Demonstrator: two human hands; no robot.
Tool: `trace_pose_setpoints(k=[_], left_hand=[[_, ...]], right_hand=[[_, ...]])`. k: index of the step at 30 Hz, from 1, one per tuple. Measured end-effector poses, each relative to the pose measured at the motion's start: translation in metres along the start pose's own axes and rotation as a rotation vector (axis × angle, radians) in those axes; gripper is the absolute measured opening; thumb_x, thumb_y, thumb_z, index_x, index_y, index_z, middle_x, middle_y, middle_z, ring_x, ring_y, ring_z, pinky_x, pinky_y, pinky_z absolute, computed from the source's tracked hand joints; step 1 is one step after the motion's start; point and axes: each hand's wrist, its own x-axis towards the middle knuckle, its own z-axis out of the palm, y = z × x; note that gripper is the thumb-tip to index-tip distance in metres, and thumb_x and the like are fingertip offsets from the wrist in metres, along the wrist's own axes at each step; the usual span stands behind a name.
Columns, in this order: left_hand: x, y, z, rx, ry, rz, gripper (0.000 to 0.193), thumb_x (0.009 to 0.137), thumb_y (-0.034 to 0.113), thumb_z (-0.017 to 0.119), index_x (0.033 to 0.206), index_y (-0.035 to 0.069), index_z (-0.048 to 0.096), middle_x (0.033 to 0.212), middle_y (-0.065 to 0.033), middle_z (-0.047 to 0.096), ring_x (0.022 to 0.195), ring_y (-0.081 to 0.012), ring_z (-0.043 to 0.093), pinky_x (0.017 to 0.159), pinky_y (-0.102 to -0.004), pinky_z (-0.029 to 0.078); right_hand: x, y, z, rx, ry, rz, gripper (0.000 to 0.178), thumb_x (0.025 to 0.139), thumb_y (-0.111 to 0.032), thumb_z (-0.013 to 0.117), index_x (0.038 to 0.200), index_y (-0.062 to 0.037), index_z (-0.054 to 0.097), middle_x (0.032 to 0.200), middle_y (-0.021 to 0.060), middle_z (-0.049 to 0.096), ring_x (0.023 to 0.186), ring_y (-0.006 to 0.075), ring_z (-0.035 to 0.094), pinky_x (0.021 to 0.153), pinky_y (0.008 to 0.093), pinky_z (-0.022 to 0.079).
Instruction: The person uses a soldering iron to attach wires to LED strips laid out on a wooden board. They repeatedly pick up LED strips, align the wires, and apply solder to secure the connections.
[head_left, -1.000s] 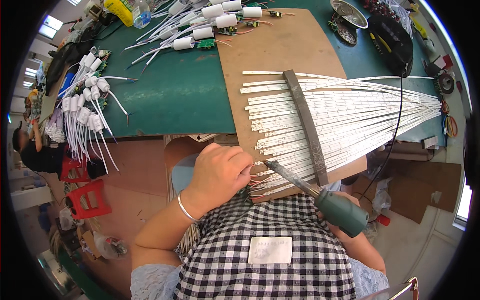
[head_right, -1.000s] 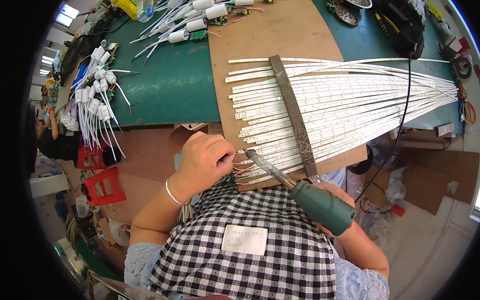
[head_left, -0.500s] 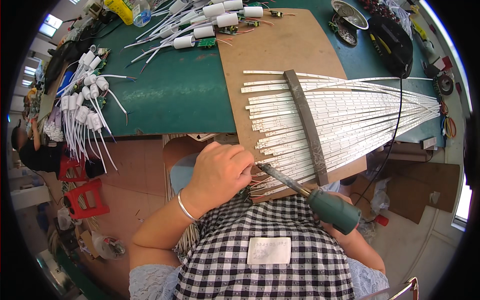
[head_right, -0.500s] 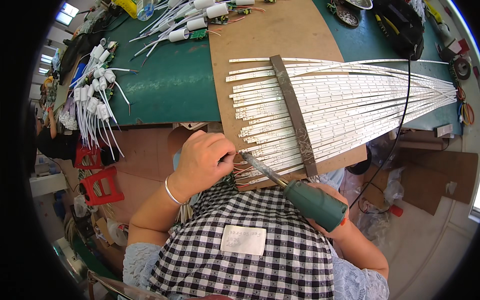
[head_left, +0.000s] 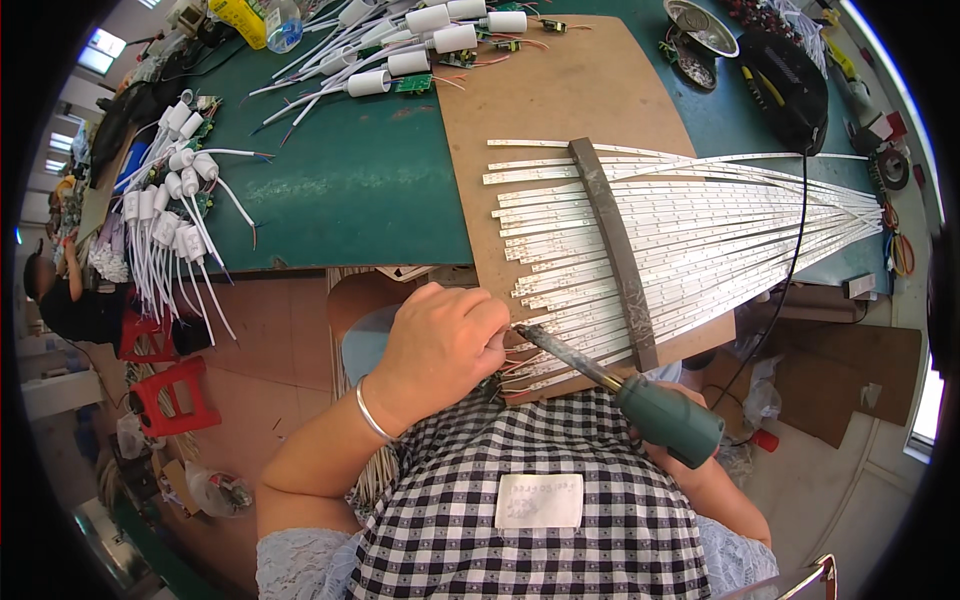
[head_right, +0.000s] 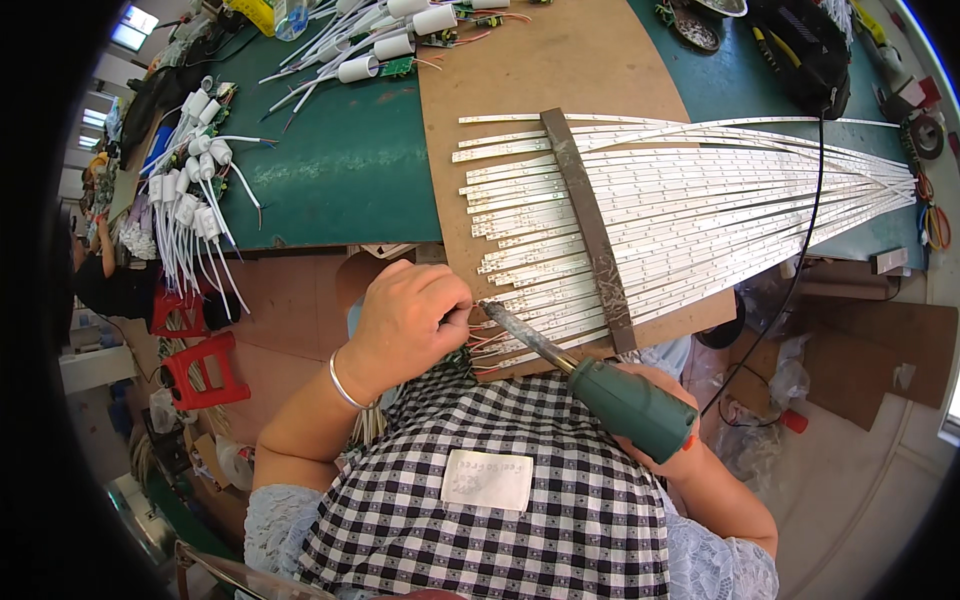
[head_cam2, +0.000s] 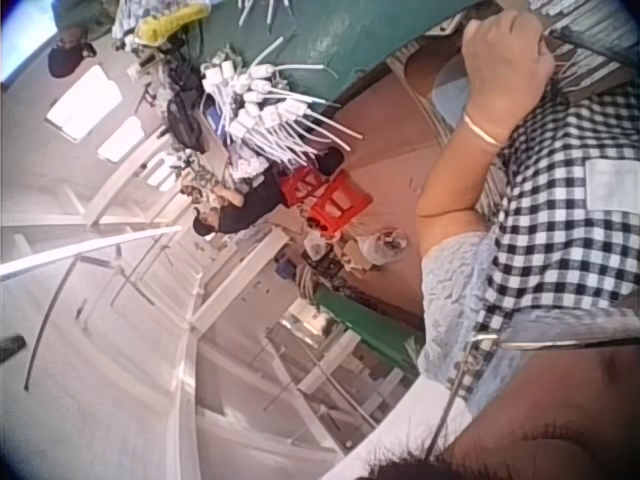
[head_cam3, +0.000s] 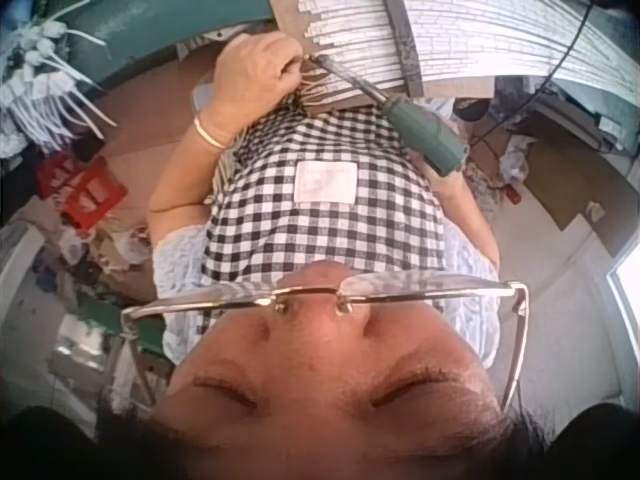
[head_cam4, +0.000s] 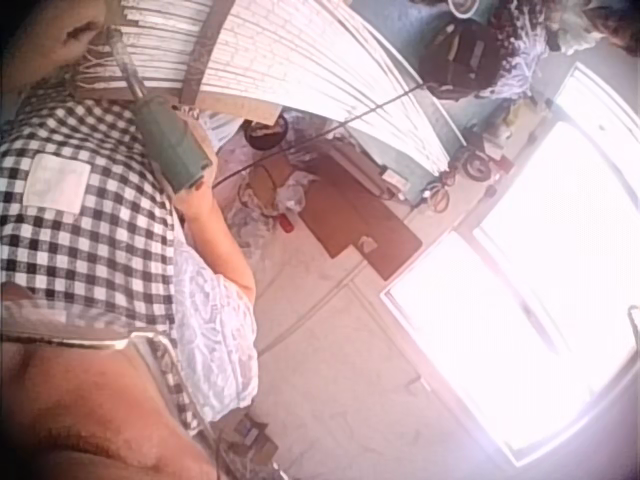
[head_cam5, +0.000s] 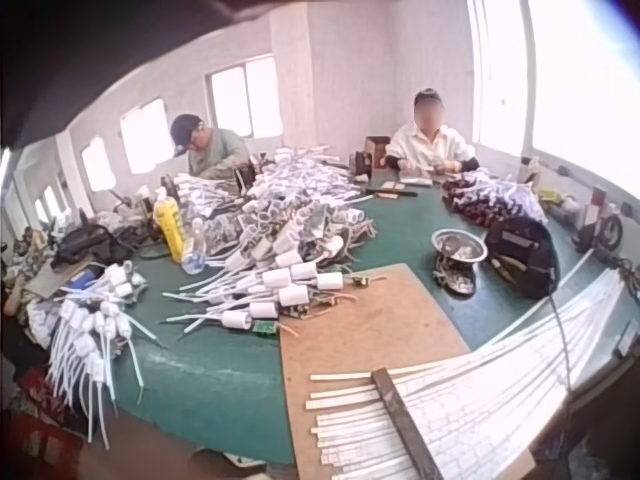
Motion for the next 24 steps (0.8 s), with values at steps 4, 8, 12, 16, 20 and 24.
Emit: trace_pose_setpoints(k=[4, 8, 12, 16, 20, 24], left_hand=[[0.0, 0.0, 0.001, -0.009, -0.004, -0.003, 0.017, 0.064, 0.001, 0.065, 0.072, 0.008, 0.052, 0.067, -0.0047, 0.055, 0.062, -0.0241, 0.055, 0.059, -0.0341, 0.04], [0.001, 0.0, 0.001, -0.018, -0.005, -0.005, 0.017, 0.063, 0.0, 0.065, 0.071, 0.008, 0.052, 0.066, -0.0048, 0.054, 0.062, -0.0242, 0.054, 0.059, -0.0342, 0.039], [0.001, 0.001, 0.001, -0.016, 0.005, 0.008, 0.018, 0.064, 0.0, 0.065, 0.072, 0.008, 0.051, 0.066, -0.0051, 0.053, 0.061, -0.0246, 0.054, 0.058, -0.0345, 0.039], [0.0, 0.0, 0.002, -0.01, 0.007, 0.015, 0.019, 0.064, 0.0, 0.065, 0.072, 0.008, 0.05, 0.066, -0.0055, 0.053, 0.061, -0.0251, 0.053, 0.058, -0.0348, 0.039], [-0.001, 0.0, 0.003, -0.007, 0.007, 0.011, 0.019, 0.064, 0.0, 0.065, 0.072, 0.008, 0.05, 0.065, -0.0059, 0.053, 0.061, -0.0255, 0.053, 0.058, -0.0351, 0.04], [-0.002, 0.001, 0.004, -0.019, 0.019, 0.0, 0.019, 0.064, -0.001, 0.065, 0.072, 0.007, 0.049, 0.065, -0.0065, 0.053, 0.06, -0.0258, 0.053, 0.058, -0.0354, 0.041]], right_hand=[[0.0, -0.001, 0.0, 0.003, 0.004, 0.017, 0.052, 0.081, -0.009, 0.067, 0.125, 0.0077, 0.047, 0.12, 0.0215, 0.058, 0.106, 0.0277, 0.061, 0.093, 0.0358, 0.048], [0.0, -0.002, 0.0, 0.0, 0.015, 0.0, 0.052, 0.081, -0.01, 0.067, 0.126, 0.007, 0.047, 0.12, 0.0214, 0.057, 0.106, 0.0275, 0.061, 0.092, 0.0357, 0.048], [0.002, -0.002, -0.001, -0.027, -0.01, -0.001, 0.051, 0.081, -0.009, 0.067, 0.126, 0.0063, 0.047, 0.12, 0.021, 0.057, 0.106, 0.0273, 0.061, 0.092, 0.0356, 0.048], [0.004, -0.001, 0.001, -0.003, -0.004, 0.002, 0.05, 0.081, -0.008, 0.067, 0.125, 0.0061, 0.048, 0.12, 0.0204, 0.057, 0.105, 0.027, 0.061, 0.091, 0.0353, 0.048], [0.007, -0.002, 0.003, -0.011, 0.035, 0.009, 0.048, 0.082, -0.014, 0.065, 0.122, 0.0064, 0.049, 0.105, 0.0151, 0.059, 0.092, 0.0219, 0.061, 0.082, 0.0322, 0.049], [0.01, -0.004, 0.011, -0.036, 0.122, 0.007, 0.05, 0.084, -0.029, 0.062, 0.116, 0.0072, 0.052, 0.076, 0.0051, 0.063, 0.065, 0.0121, 0.061, 0.064, 0.0263, 0.05]])
